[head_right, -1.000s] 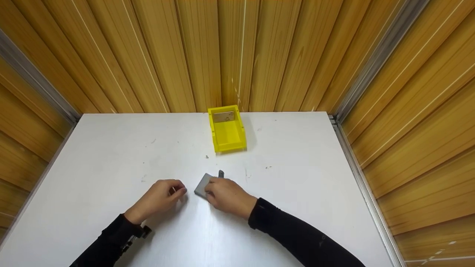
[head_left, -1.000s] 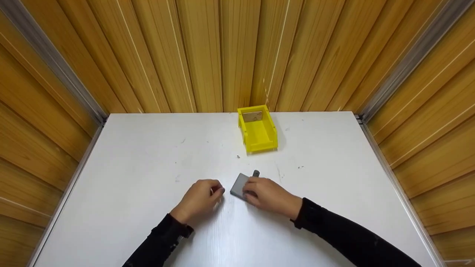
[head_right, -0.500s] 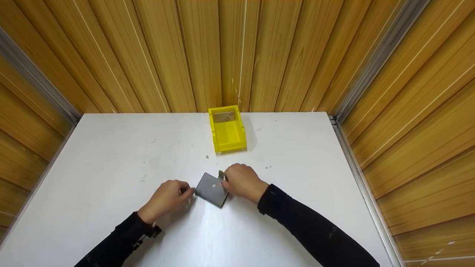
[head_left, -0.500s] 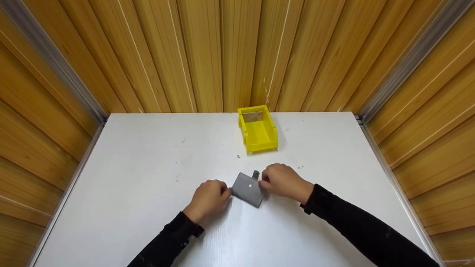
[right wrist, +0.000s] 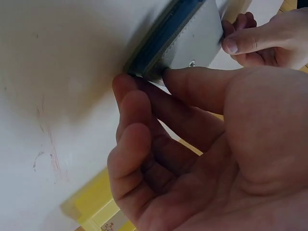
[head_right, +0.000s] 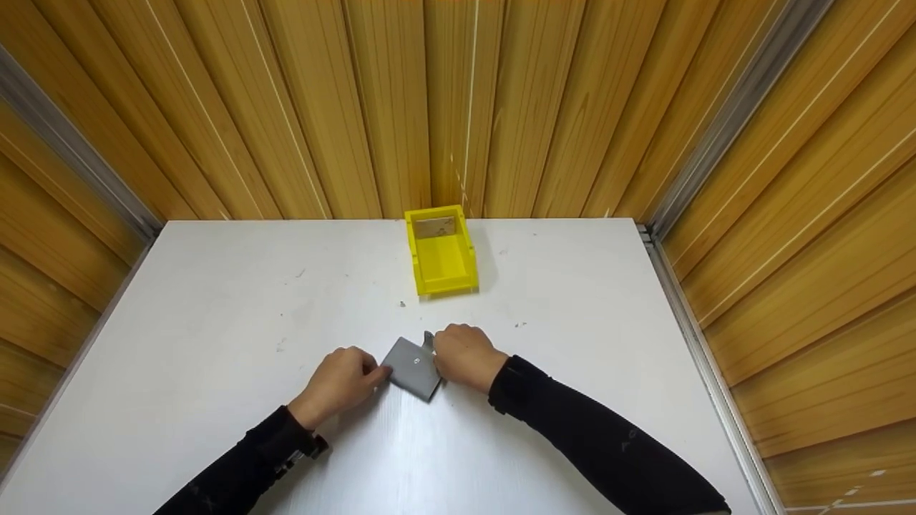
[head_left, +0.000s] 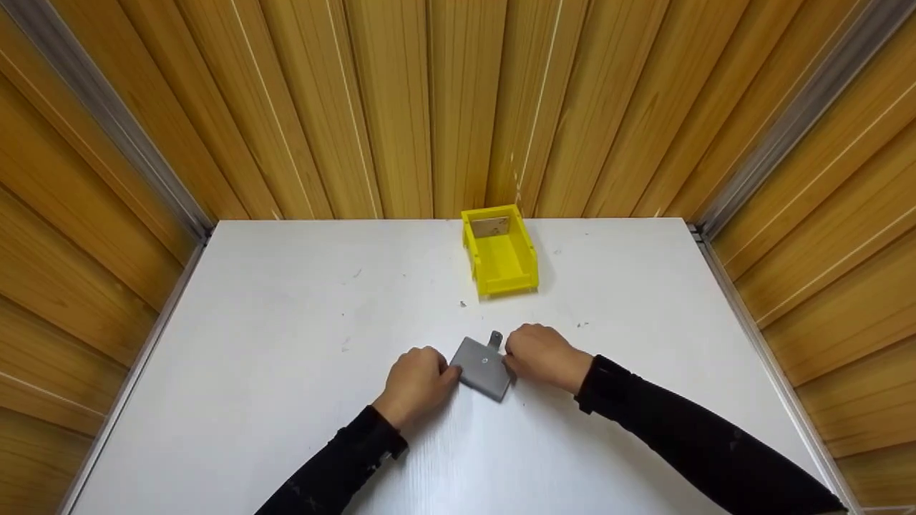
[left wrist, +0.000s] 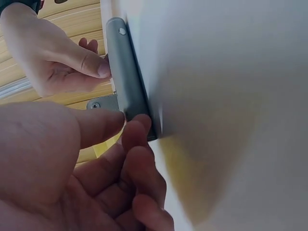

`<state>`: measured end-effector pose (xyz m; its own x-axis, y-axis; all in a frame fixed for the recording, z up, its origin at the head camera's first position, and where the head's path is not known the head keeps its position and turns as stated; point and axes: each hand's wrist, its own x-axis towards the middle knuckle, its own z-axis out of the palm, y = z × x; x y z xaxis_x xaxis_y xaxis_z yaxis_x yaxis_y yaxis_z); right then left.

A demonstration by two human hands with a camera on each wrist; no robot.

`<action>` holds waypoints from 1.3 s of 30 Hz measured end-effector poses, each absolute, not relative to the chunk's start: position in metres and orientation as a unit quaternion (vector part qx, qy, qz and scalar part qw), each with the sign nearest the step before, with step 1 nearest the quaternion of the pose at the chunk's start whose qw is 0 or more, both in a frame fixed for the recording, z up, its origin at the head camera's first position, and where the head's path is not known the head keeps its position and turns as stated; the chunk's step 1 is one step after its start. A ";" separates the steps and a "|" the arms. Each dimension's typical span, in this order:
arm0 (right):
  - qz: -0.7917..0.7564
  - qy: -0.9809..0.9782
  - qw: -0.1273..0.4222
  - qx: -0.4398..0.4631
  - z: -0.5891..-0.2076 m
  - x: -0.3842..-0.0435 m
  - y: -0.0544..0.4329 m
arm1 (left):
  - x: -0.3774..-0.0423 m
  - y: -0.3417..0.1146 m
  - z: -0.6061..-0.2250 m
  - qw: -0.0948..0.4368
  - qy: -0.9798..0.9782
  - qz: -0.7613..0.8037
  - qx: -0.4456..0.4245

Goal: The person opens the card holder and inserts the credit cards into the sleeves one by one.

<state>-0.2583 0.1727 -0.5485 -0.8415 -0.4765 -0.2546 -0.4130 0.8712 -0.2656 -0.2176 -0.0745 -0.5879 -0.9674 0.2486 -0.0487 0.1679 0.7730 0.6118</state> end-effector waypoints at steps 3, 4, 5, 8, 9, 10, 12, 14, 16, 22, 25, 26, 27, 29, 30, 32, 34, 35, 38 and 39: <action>-0.098 0.955 0.162 -0.227 -0.550 -0.258 0.172 | -0.219 -0.073 -0.588 0.069 0.941 0.316 0.101; -0.098 0.955 0.163 -0.226 -0.550 -0.257 0.172 | -0.219 -0.073 -0.588 0.068 0.941 0.316 0.100; -0.099 0.955 0.164 -0.225 -0.551 -0.257 0.172 | -0.220 -0.073 -0.588 0.067 0.941 0.317 0.099; -0.103 0.955 0.164 -0.225 -0.551 -0.253 0.171 | -0.223 -0.074 -0.589 0.070 0.939 0.322 0.096; -0.104 0.955 0.165 -0.224 -0.551 -0.252 0.171 | -0.224 -0.074 -0.589 0.068 0.939 0.323 0.096; -0.106 0.955 0.168 -0.221 -0.551 -0.251 0.170 | -0.225 -0.075 -0.590 0.066 0.938 0.326 0.096; -0.108 0.956 0.168 -0.215 -0.552 -0.247 0.170 | -0.227 -0.075 -0.591 0.062 0.938 0.328 0.095; -0.114 0.957 0.167 -0.208 -0.553 -0.243 0.169 | -0.229 -0.075 -0.591 0.059 0.938 0.328 0.093; -0.122 0.957 0.161 -0.207 -0.556 -0.239 0.169 | -0.231 -0.075 -0.592 0.059 0.938 0.329 0.091; -0.147 0.953 0.111 -0.240 -0.565 -0.224 0.163 | -0.238 -0.074 -0.593 0.042 0.940 0.329 0.079; -0.157 0.952 0.092 -0.247 -0.569 -0.218 0.157 | -0.241 -0.072 -0.594 0.029 0.941 0.328 0.072; -0.160 0.952 0.083 -0.249 -0.570 -0.216 0.155 | -0.242 -0.072 -0.594 0.026 0.941 0.330 0.072; -0.163 0.951 0.074 -0.250 -0.571 -0.213 0.153 | -0.242 -0.071 -0.595 0.023 0.941 0.331 0.072; -0.166 0.952 0.056 -0.250 -0.573 -0.209 0.150 | -0.243 -0.071 -0.596 0.019 0.940 0.333 0.072; -0.165 0.953 0.046 -0.249 -0.574 -0.207 0.149 | -0.243 -0.070 -0.596 0.018 0.940 0.333 0.072; -0.157 0.955 0.029 -0.249 -0.576 -0.203 0.147 | -0.242 -0.070 -0.596 0.015 0.939 0.335 0.073; -0.152 0.957 0.019 -0.247 -0.577 -0.202 0.147 | -0.241 -0.070 -0.595 0.017 0.939 0.336 0.073; -0.151 0.957 0.017 -0.247 -0.577 -0.202 0.147 | -0.241 -0.070 -0.594 0.020 0.939 0.336 0.074; -0.164 0.954 0.022 -0.251 -0.574 -0.205 0.151 | -0.237 -0.072 -0.589 0.029 0.938 0.336 0.082; -0.172 0.952 0.027 -0.253 -0.571 -0.206 0.153 | -0.235 -0.072 -0.587 0.036 0.938 0.335 0.085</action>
